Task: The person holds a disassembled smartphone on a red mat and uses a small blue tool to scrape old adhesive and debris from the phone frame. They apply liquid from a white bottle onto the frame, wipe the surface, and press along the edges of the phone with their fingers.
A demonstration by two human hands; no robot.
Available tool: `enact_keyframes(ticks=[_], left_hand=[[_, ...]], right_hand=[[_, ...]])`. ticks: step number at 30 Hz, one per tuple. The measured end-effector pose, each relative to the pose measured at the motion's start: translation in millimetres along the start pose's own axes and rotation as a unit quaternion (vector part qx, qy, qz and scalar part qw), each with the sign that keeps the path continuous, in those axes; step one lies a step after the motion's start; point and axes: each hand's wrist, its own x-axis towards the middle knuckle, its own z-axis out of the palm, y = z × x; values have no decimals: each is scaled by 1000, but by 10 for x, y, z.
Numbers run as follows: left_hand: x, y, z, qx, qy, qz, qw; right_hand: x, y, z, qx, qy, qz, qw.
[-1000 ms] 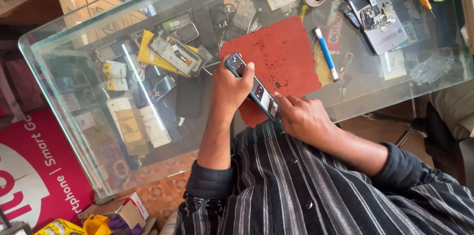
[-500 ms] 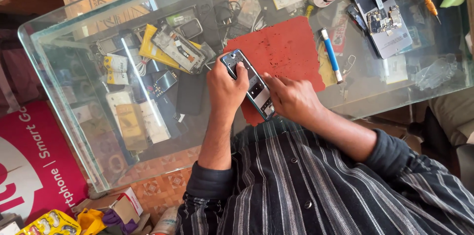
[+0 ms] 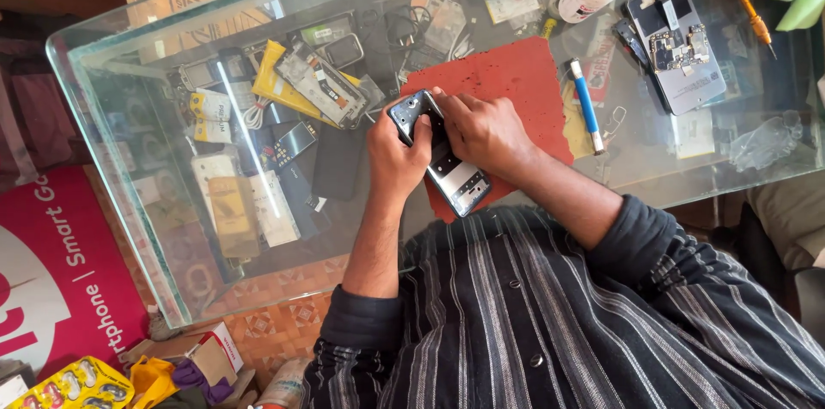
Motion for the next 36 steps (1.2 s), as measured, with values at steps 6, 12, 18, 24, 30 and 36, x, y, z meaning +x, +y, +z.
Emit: enact_keyframes(ticks=[6, 12, 18, 24, 30, 36], left_hand=[[0, -51, -4, -12, -8, 16, 1000], [-4, -67, 7, 10, 0, -2, 1000], [-6, -77, -7, -2, -10, 6, 1000], [3, -59, -16, 15, -11, 16, 1000], [8, -33, -22, -6, -15, 12, 1000], [24, -33, -11, 9, -13, -16, 1000]], right_hand=[[-25, 35, 21, -2, 3, -30, 1000], [-30, -18, 50, -39, 4, 7, 999], [-33, 42, 53, 5, -5, -31, 1000], [-54, 10, 92, -26, 14, 14, 999], [-11, 31, 46, 1, 2, -28, 1000], [-36, -92, 71, -87, -11, 60, 994]])
